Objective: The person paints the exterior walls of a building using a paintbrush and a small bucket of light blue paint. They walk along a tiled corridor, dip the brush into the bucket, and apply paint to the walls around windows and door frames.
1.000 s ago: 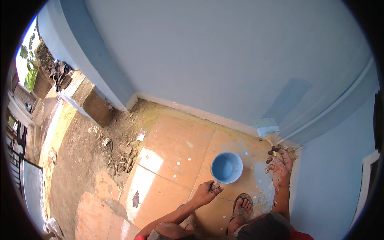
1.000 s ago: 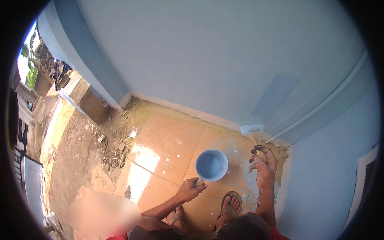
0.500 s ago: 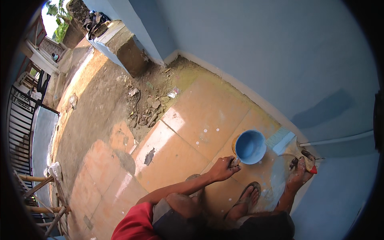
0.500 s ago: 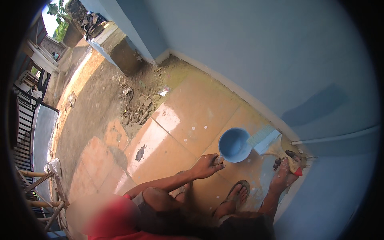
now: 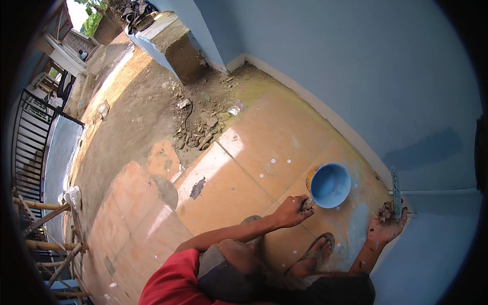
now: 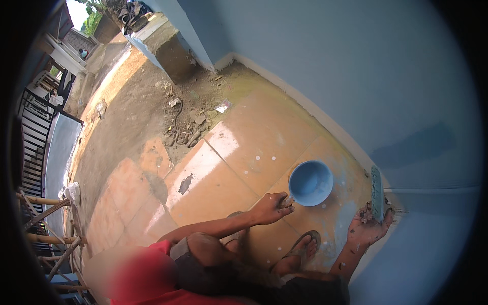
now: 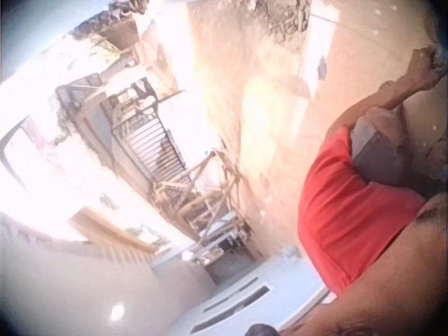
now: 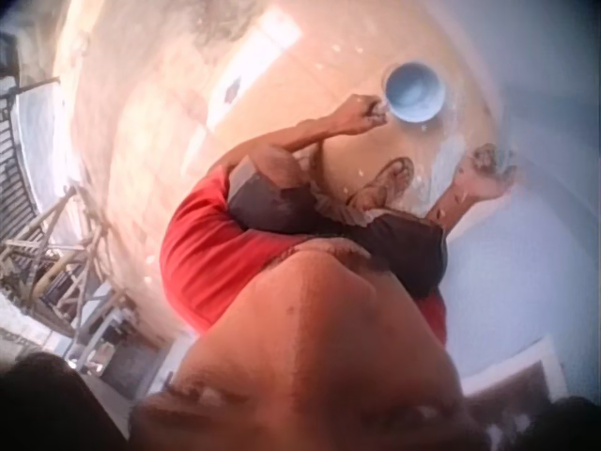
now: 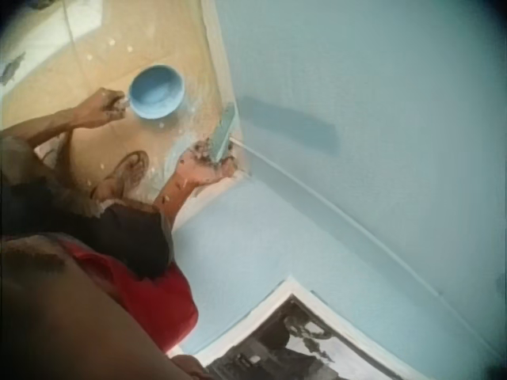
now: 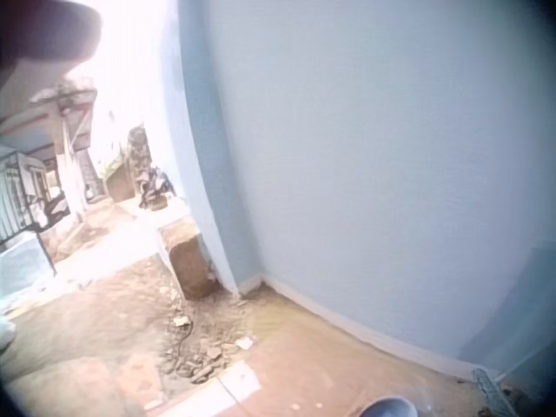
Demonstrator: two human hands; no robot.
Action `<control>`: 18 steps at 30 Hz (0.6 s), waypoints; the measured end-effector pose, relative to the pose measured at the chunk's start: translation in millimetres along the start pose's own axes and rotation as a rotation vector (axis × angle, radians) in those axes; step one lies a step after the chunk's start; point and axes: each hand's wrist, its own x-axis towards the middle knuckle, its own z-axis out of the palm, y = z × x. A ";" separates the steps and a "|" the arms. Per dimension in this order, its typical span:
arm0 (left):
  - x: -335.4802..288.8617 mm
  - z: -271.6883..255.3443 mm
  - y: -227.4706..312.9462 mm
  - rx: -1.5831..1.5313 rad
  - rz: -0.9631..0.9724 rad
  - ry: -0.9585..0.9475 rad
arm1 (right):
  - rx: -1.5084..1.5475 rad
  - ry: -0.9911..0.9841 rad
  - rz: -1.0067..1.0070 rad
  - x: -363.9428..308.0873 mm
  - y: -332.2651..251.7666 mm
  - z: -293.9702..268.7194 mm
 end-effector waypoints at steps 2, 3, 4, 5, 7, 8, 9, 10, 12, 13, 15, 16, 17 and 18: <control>2.7 -3.0 0.1 0.009 0.007 -0.014 | 0.152 -0.114 0.114 3.7 5.5 -8.9; 3.0 -4.3 0.6 0.013 0.003 -0.011 | 0.195 -0.052 0.139 0.2 11.6 -14.8; 2.0 -5.4 0.0 0.018 -0.005 -0.003 | 0.238 0.009 0.170 -2.9 19.4 -11.2; 1.3 -7.3 -0.5 0.022 -0.012 0.005 | 0.248 0.024 0.184 -3.9 22.8 -8.3; 0.9 -13.5 -1.4 0.035 -0.017 0.019 | 0.267 0.057 0.210 -5.8 26.2 -4.7; 0.7 -17.5 -1.4 0.042 -0.020 0.025 | 0.321 -0.007 0.205 -1.8 23.4 -11.1; 0.4 -19.1 -6.4 0.045 -0.022 0.045 | 0.372 -0.073 0.196 5.0 16.8 -24.4; 0.5 -22.6 -7.8 0.049 -0.023 0.064 | 0.424 -0.138 0.185 8.9 14.2 -24.7; -0.2 -32.0 -9.3 0.053 -0.046 0.096 | 0.382 -0.092 0.162 10.9 8.8 -24.2; -1.9 -38.7 -7.5 0.052 -0.070 0.104 | 0.350 -0.081 0.151 12.0 7.3 -22.2; -7.1 -53.5 -6.4 0.042 -0.105 0.154 | 0.279 -0.082 0.146 16.2 7.7 -17.5; -12.0 -60.7 -7.0 0.033 -0.117 0.198 | 0.240 -0.094 0.154 19.4 9.0 -14.6; -18.8 -66.7 -10.7 0.025 -0.133 0.248 | 0.237 -0.095 0.154 21.9 9.3 -12.4; -25.2 -74.0 -14.0 0.024 -0.150 0.285 | 0.234 -0.098 0.160 24.9 7.3 -8.4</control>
